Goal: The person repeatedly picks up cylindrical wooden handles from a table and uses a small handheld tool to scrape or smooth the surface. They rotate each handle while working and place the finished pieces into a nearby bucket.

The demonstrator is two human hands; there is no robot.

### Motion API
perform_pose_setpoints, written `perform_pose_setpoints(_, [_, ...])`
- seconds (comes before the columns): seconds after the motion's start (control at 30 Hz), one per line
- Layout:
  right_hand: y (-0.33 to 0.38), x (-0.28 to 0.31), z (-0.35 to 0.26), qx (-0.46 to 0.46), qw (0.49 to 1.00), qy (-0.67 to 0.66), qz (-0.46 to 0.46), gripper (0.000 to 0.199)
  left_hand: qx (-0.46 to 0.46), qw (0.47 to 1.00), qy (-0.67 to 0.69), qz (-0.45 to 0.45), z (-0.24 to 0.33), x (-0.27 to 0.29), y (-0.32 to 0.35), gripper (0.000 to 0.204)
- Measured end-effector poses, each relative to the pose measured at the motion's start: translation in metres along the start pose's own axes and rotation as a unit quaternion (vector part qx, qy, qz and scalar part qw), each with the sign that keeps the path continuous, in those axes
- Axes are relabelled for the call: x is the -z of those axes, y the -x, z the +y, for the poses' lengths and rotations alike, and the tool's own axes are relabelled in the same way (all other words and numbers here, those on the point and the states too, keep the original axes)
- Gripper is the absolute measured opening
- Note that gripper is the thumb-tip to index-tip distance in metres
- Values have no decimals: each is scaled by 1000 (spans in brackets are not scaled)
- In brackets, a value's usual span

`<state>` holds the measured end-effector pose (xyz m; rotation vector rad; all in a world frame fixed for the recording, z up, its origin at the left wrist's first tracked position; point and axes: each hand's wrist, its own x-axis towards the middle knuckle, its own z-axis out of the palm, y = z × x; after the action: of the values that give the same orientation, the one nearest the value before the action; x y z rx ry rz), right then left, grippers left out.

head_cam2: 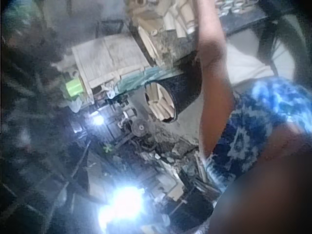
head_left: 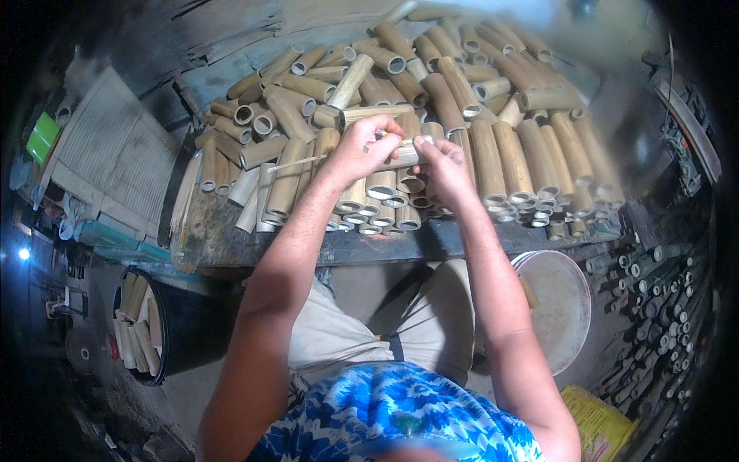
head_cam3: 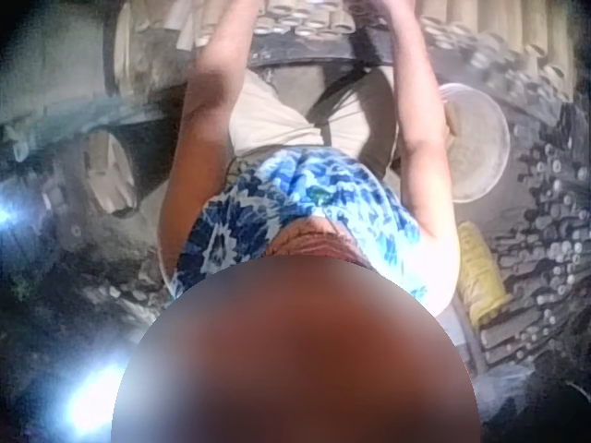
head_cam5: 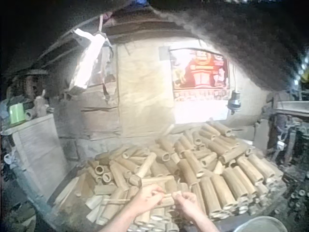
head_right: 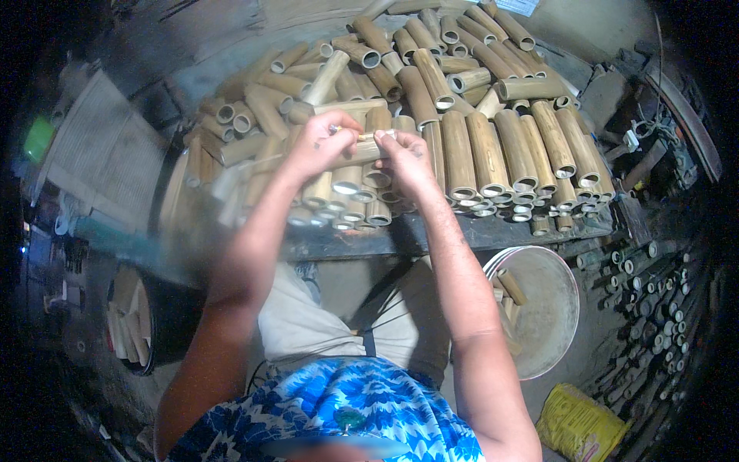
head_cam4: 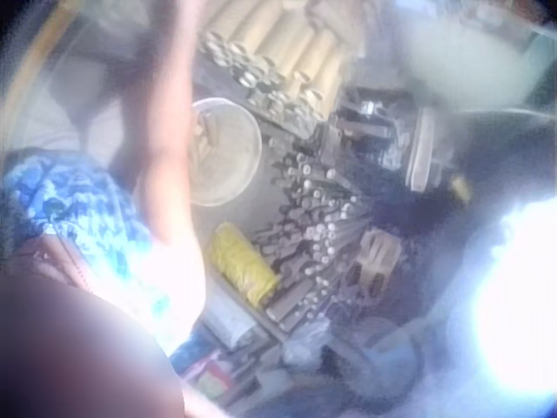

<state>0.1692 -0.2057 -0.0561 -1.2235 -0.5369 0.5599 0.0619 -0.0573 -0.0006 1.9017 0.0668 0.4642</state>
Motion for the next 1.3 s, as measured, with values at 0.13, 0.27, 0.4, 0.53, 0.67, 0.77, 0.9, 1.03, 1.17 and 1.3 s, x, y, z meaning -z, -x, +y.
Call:
perform_pose_setpoints(0.13, [-1, 1, 2, 2, 1000, 1, -1, 28, -2, 998, -57, 11, -4, -6, -4, 19])
perform_pose_setpoints(0.27, [1, 2, 0, -5, 1000, 20, 3, 28, -5, 998, -64, 14, -4, -5, -5, 17])
perform_pose_setpoints(0.4, [-2, 0, 1, 1, 1000, 9, 4, 27, 1, 998, -64, 9, -2, -4, -6, 17])
perform_pose_setpoints(0.53, [-2, 3, 3, -20, 1000, 19, 0, 25, 5, 997, -70, 16, 0, -4, -6, 17])
perform_pose_setpoints(0.67, [-3, 1, 2, 1, 1000, 19, -5, 25, 37, 999, -3, -7, 2, 0, -8, 15])
perform_pose_setpoints(0.77, [-1, 0, 3, -1, 1000, 27, -4, 26, 45, 992, 118, 24, 4, 17, -4, 14])
perform_pose_setpoints(0.9, [-1, 2, 5, 12, 1000, 20, 15, 29, -40, 988, -56, 139, 1, 51, 27, 24])
perform_pose_setpoints(1.03, [0, -4, 0, 15, 1000, 2, 0, 28, 8, 955, -278, 102, -7, 79, 71, 26])
perform_pose_setpoints(1.17, [25, -5, -15, 4, 999, 17, 33, 31, -33, 952, -275, 128, -7, 76, 101, 21])
perform_pose_setpoints(1.3, [94, 53, -40, 80, 993, 10, 91, 31, 20, 957, -214, 194, -6, 76, 132, 20])
